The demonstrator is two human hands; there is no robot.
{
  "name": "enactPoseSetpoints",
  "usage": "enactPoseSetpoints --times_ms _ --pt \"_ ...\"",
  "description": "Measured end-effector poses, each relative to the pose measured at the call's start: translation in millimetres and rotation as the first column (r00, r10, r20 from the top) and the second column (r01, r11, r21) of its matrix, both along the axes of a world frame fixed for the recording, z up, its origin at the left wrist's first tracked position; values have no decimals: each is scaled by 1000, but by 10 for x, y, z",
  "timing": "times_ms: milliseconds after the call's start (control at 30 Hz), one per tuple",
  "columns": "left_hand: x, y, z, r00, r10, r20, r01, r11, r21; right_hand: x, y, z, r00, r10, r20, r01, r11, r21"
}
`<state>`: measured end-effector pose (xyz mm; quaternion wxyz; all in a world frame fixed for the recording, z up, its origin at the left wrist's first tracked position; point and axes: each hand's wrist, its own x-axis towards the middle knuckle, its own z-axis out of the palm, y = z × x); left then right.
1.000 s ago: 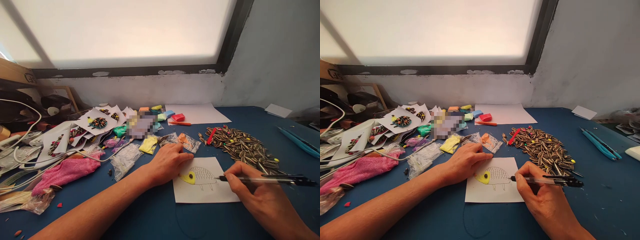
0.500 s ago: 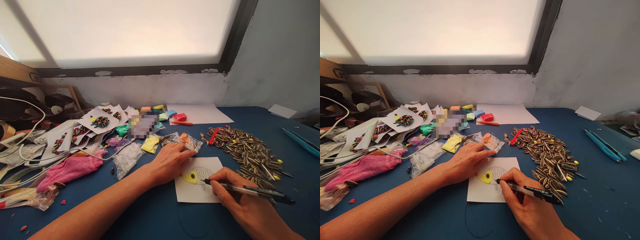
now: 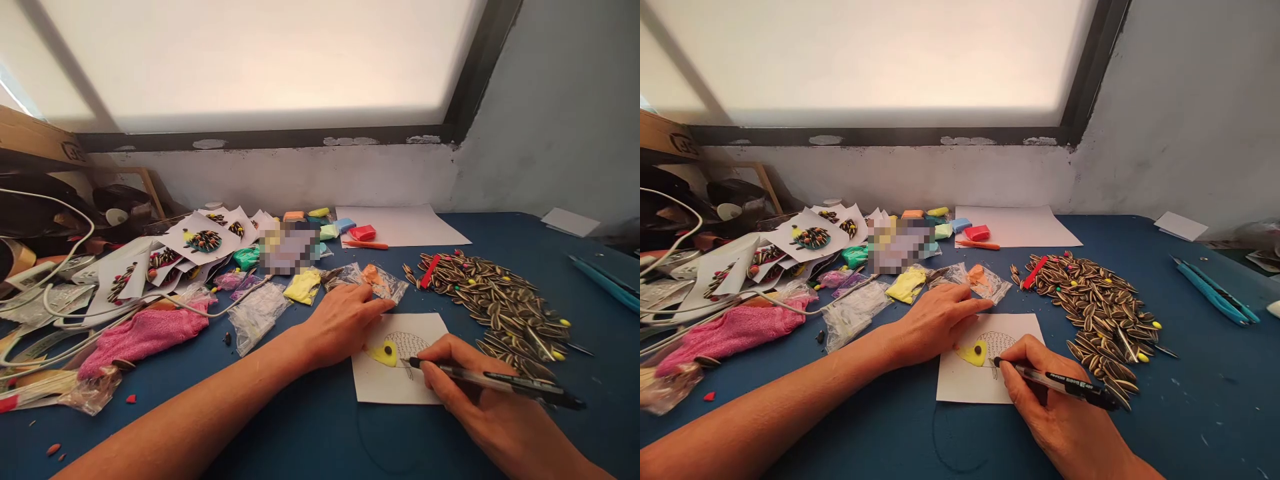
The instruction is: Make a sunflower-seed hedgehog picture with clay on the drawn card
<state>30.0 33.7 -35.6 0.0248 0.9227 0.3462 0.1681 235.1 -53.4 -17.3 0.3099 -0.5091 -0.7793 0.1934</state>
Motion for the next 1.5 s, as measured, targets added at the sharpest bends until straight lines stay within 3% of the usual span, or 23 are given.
enactPoseSetpoints --times_ms 367,600,733,1200,1500 --pt "-6 5 -12 1000 -4 11 4 1000 11 -12 15 21 999 8 43 -9 1000 27" --pt "3 2 -1 1000 3 -6 -3 1000 -6 12 -13 29 996 -92 12 91 993 78" --pt "2 11 -17 1000 -4 16 3 1000 13 5 13 36 997 -72 29 70 994 85" --pt "6 4 -18 1000 0 7 0 1000 6 8 6 -13 998 -46 36 45 999 29" --pt "3 6 10 1000 4 -6 -4 1000 -7 17 -4 27 994 -107 15 107 994 -18"
